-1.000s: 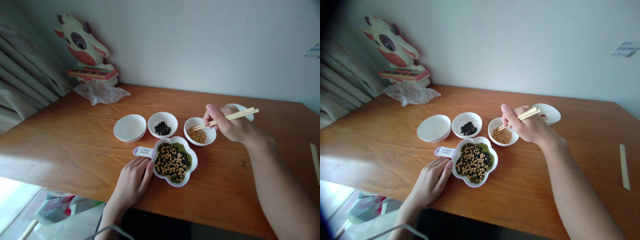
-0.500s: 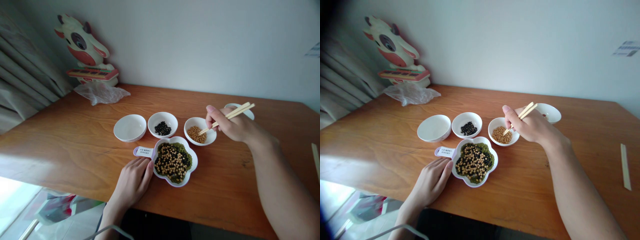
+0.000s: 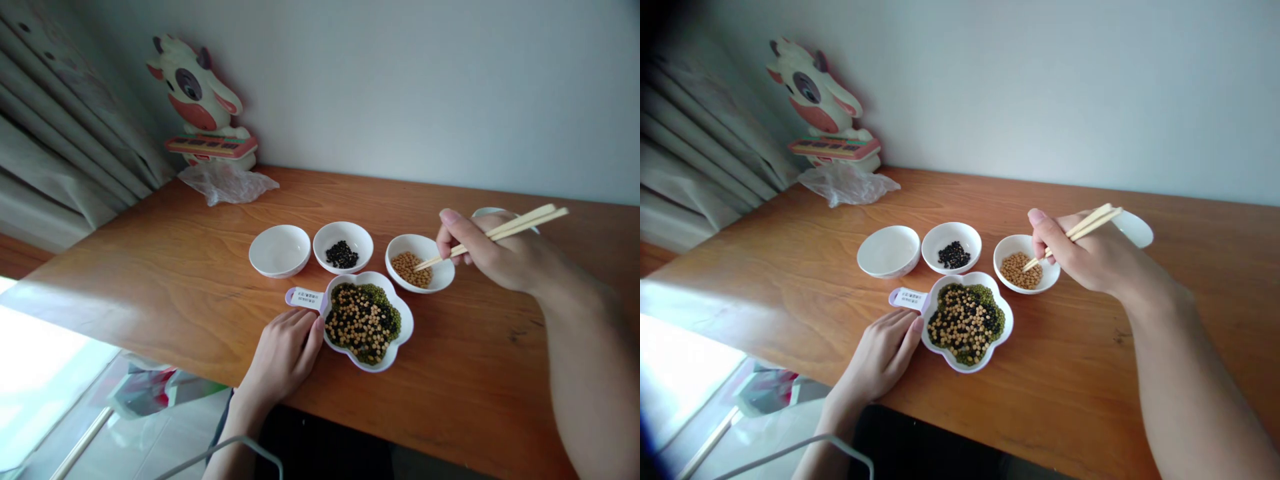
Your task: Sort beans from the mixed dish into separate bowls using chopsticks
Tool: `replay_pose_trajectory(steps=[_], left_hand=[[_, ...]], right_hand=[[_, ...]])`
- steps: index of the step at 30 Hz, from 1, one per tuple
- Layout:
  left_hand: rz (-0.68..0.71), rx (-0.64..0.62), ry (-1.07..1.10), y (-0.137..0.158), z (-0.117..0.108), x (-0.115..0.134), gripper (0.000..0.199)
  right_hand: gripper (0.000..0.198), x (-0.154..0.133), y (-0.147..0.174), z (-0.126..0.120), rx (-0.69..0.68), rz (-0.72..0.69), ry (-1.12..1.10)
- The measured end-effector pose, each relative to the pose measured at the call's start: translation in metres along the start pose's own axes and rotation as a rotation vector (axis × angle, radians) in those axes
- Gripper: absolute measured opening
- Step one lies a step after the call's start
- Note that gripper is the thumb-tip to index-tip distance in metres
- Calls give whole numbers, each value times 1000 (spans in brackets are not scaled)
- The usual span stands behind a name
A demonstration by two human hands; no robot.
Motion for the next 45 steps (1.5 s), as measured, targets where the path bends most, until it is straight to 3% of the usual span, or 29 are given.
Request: replay_pose_trajectory(steps=[5, 10, 14, 19, 28, 45], left_hand=[[3, 15, -3, 1, 0, 2, 33], [4, 8, 0, 1, 0, 1, 33], [4, 15, 5, 1, 0, 1, 34], [7, 15, -10, 1, -1, 2, 35], [6, 6, -5, 1, -2, 2, 36], [8, 18, -5, 1, -2, 3, 36]], right_hand=[[66, -19, 7, 0, 80, -107, -232], [62, -48, 8, 29, -112, -242, -486], [56, -59, 5, 60, -227, -304, -436], [56, -60, 1, 78, -241, -316, -477], [57, -59, -2, 86, -261, -309, -476], [59, -53, -4, 97, -153, -276, -587]])
Point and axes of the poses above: each hand's wrist, its own y-axis away from the middle knuckle, its own z-axis out of the palm, x = y × z, the point moved 1 cm from there along -y, towards the middle knuckle, and after that the axes turned 6 degrees about -x, right-handed, at the moved point
